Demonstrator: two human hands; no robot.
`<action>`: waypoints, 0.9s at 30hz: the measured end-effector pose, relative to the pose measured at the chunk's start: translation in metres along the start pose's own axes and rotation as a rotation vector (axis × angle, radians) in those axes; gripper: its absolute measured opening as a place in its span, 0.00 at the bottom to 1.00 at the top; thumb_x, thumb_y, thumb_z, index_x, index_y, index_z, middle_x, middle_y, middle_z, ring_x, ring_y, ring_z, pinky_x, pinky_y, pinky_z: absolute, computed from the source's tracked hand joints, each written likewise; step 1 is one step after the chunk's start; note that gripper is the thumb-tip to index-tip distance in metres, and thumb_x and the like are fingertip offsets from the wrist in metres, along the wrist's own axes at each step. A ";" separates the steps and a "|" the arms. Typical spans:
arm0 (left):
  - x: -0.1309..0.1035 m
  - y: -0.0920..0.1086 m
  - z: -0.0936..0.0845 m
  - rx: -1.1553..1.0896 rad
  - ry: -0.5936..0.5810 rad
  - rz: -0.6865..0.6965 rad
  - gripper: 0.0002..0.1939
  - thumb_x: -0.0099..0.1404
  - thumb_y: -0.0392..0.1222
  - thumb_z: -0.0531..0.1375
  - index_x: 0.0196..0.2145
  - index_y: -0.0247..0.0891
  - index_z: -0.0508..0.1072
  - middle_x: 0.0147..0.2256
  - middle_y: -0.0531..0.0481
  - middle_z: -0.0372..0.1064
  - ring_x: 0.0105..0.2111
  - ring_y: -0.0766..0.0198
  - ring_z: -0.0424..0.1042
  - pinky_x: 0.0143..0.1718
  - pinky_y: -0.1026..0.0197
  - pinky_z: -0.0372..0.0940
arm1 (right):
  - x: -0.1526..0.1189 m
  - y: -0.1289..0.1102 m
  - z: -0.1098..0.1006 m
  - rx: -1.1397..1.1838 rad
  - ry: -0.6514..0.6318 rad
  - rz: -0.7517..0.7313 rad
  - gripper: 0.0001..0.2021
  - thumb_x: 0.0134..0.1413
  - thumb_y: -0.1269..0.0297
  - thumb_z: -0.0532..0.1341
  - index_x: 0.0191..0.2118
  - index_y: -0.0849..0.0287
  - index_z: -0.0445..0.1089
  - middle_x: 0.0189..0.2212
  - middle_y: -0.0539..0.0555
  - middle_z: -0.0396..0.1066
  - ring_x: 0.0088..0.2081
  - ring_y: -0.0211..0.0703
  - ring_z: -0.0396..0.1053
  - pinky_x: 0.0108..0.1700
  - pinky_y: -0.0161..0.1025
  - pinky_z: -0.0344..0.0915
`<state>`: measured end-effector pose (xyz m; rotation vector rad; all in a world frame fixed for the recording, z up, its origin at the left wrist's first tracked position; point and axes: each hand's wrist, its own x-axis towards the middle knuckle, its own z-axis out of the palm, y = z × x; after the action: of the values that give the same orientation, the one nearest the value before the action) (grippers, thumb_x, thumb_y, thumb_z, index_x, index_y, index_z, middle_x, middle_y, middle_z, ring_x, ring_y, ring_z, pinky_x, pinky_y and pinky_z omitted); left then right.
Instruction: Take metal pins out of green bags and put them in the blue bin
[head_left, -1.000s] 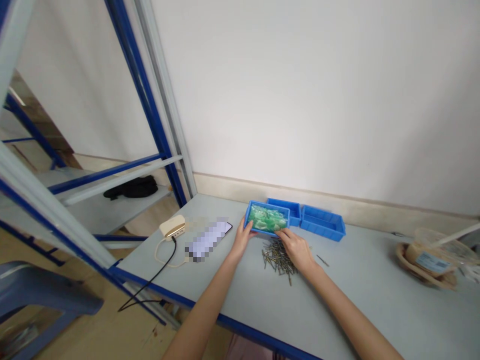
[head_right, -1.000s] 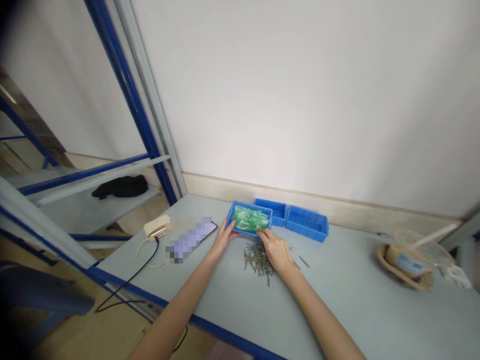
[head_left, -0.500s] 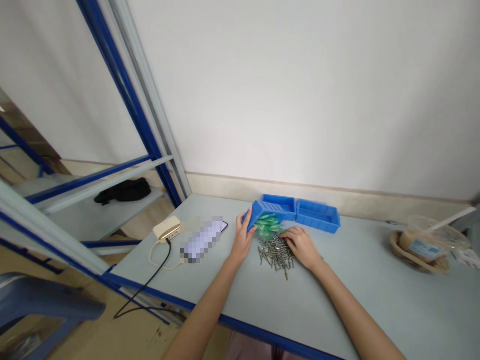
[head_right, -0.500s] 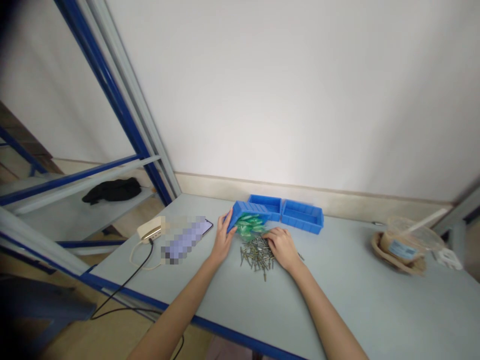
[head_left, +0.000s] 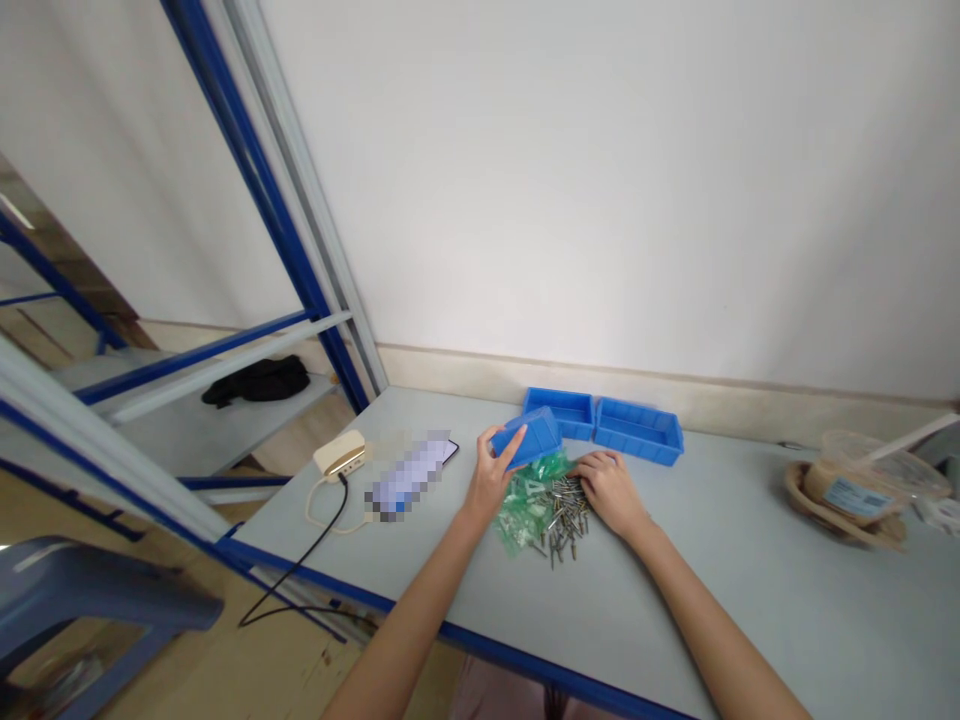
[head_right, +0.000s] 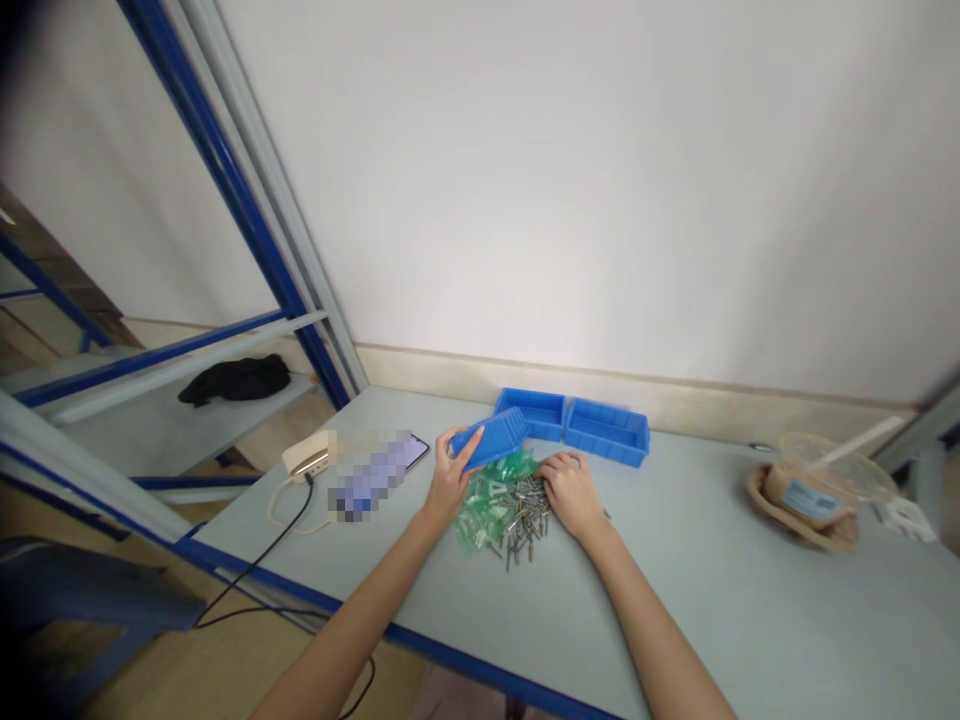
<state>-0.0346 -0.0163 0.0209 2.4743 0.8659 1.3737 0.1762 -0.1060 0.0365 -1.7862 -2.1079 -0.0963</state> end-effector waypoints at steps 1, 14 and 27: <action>0.000 0.000 -0.001 0.020 0.006 0.001 0.21 0.69 0.46 0.46 0.59 0.51 0.58 0.50 0.45 0.49 0.54 0.57 0.58 0.55 0.52 0.59 | 0.000 0.000 -0.001 -0.010 0.001 -0.007 0.15 0.56 0.75 0.49 0.37 0.57 0.73 0.38 0.54 0.72 0.45 0.46 0.63 0.51 0.45 0.48; 0.036 -0.009 -0.002 -0.066 0.393 -0.196 0.23 0.68 0.48 0.48 0.60 0.45 0.57 0.49 0.43 0.54 0.52 0.58 0.59 0.56 0.54 0.56 | -0.001 0.002 0.001 -0.178 0.133 0.007 0.13 0.56 0.76 0.51 0.34 0.57 0.72 0.36 0.53 0.73 0.41 0.43 0.64 0.51 0.43 0.46; 0.111 -0.104 -0.024 -0.055 0.140 -0.796 0.21 0.69 0.50 0.48 0.48 0.32 0.68 0.40 0.42 0.71 0.38 0.60 0.72 0.37 0.59 0.68 | -0.002 0.007 0.008 -0.182 0.171 -0.021 0.13 0.56 0.77 0.51 0.31 0.58 0.71 0.31 0.51 0.73 0.37 0.41 0.65 0.50 0.42 0.46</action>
<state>-0.0519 0.1288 0.0699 1.6703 1.5782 1.2272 0.1812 -0.1040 0.0267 -1.7856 -2.0513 -0.4438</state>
